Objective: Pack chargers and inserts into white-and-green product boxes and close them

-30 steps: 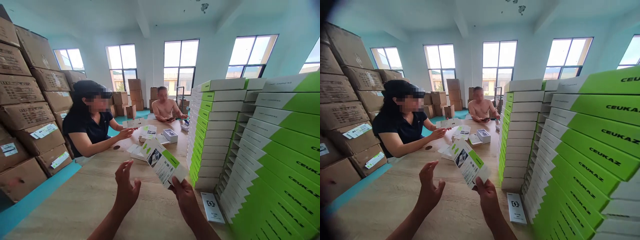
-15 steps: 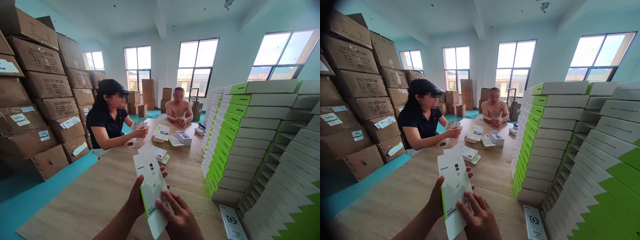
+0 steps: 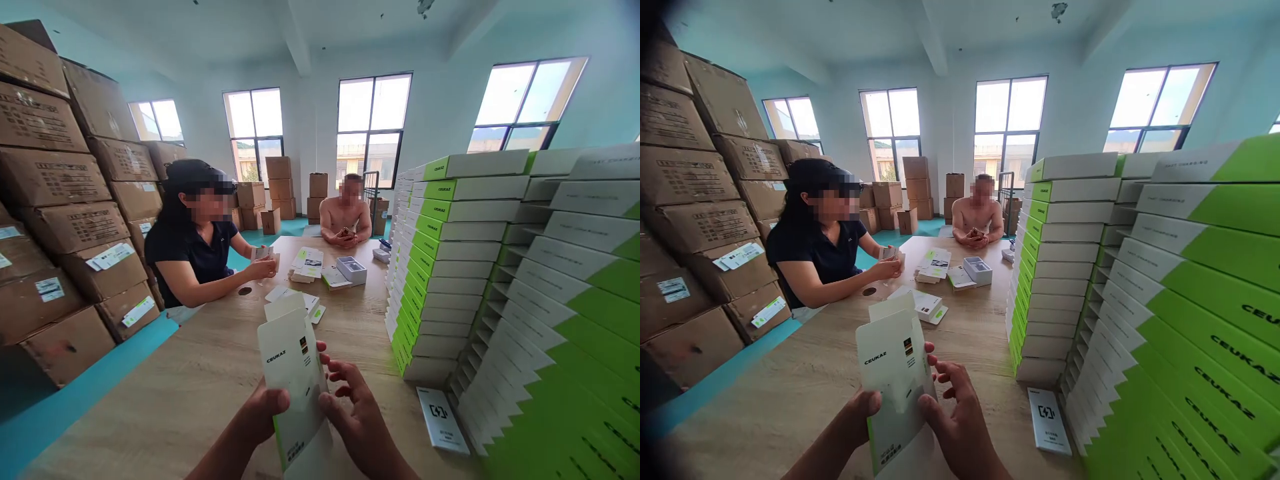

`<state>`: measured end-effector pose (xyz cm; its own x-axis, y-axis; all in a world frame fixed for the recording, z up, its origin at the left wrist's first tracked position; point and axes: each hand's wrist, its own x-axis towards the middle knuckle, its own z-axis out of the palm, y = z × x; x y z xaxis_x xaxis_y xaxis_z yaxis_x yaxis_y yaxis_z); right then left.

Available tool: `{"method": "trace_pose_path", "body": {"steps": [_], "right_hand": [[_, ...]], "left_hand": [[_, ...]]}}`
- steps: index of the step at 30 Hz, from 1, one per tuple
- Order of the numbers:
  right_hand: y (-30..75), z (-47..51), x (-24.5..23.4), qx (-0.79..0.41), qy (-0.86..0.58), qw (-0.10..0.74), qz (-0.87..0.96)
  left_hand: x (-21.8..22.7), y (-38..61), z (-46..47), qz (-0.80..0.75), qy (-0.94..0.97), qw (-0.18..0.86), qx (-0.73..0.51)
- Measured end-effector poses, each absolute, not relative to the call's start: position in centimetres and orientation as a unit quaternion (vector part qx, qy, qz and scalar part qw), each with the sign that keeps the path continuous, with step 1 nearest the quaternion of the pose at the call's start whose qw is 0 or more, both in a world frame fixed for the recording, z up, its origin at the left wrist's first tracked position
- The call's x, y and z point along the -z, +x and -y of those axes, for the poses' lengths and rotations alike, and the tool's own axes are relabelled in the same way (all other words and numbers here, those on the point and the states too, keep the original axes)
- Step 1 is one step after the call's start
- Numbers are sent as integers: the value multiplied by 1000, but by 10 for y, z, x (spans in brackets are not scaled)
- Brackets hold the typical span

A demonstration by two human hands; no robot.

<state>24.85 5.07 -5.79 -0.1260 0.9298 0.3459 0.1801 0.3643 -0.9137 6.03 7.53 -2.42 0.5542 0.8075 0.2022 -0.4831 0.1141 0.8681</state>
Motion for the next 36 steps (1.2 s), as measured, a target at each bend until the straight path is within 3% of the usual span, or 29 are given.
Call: {"method": "trace_pose_path", "body": {"steps": [8, 15, 22, 27, 32, 36], "right_hand": [[248, -52, 50, -436, -414, 514, 612], [246, -49, 39, -413, -436, 529, 600], [245, -50, 43, -572, -373, 551, 480], [234, -58, 56, -599, -343, 595, 412], [234, -57, 56, -461, -478, 596, 451], [237, -52, 49, -387, -541, 600, 444]], "left_hand": [[23, 69, -71, -145, 504, 745, -412], [25, 71, -67, -170, 483, 750, -418], [36, 78, -77, -326, 450, 646, -524], [41, 82, -87, -387, 421, 603, -556], [47, 89, -85, -413, 436, 597, -532], [50, 103, -77, -491, 443, 521, -539]]}}
